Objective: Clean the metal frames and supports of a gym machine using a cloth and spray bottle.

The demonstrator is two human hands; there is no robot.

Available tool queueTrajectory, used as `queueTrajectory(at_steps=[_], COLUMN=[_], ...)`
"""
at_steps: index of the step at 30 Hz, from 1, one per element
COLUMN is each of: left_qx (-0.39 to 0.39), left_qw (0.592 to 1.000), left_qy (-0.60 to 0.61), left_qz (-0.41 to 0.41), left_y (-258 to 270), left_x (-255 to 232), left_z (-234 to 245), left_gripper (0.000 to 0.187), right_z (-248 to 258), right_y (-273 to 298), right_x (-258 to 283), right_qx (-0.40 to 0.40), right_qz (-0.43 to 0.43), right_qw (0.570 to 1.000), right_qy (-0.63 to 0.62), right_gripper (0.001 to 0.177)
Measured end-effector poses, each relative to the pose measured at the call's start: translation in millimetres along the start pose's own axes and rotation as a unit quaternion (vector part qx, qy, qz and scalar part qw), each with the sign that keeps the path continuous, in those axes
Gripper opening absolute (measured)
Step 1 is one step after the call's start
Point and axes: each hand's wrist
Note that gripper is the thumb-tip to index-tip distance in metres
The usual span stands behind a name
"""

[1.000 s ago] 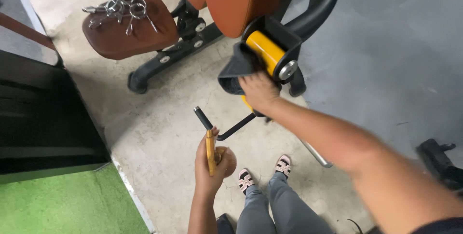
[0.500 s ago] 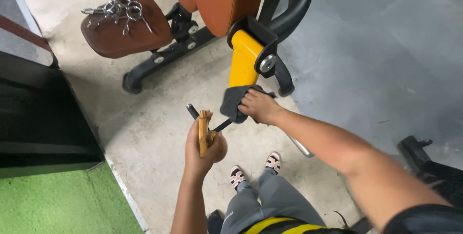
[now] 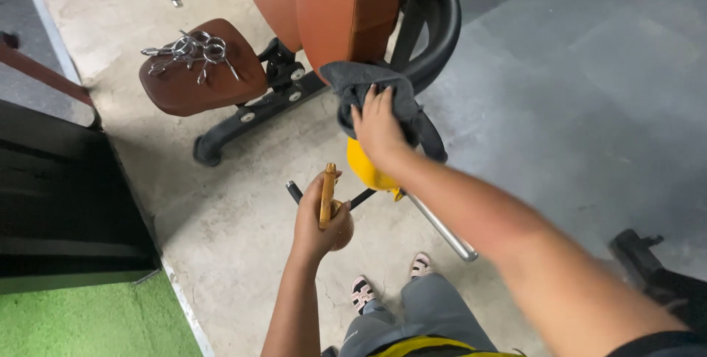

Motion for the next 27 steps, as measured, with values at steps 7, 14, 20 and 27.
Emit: queueTrajectory(at_steps=[7, 14, 20, 27], left_qx=[-0.052, -0.106, -0.156, -0.196], left_qw=[0.995, 0.989, 0.988, 0.973], left_qy=[-0.039, 0.052, 0.005, 0.096], left_qz=[-0.077, 0.086, -0.005, 0.073], left_y=[-8.0, -16.4, -29.2, -42.9], left_x=[0.3, -26.0, -55.5, -75.5], left_z=[-17.8, -57.7, -94.6, -138.8], left_gripper=[0.056, 0.057, 0.059, 0.058], right_z=[2.3, -93.7, -171.5, -255.5], right_y=[-28.3, 15.1, 77.3, 58.0], right_x=[14.0, 10.7, -14.8, -133.0], right_qx=[0.010, -0.173, -0.182, -0.112], right_qz=[-0.026, 0.282, 0.355, 0.138], right_qw=[1.000, 0.936, 0.858, 0.579], right_qy=[0.015, 0.117, -0.324, -0.796], right_gripper=[0.058, 0.049, 0.034, 0.049])
Point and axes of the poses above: each hand's wrist, its own y-axis away from the middle knuckle, its own z-axis out of the back of the hand, x = y × z, and after that the axes turned 7 degrees about x, right-handed
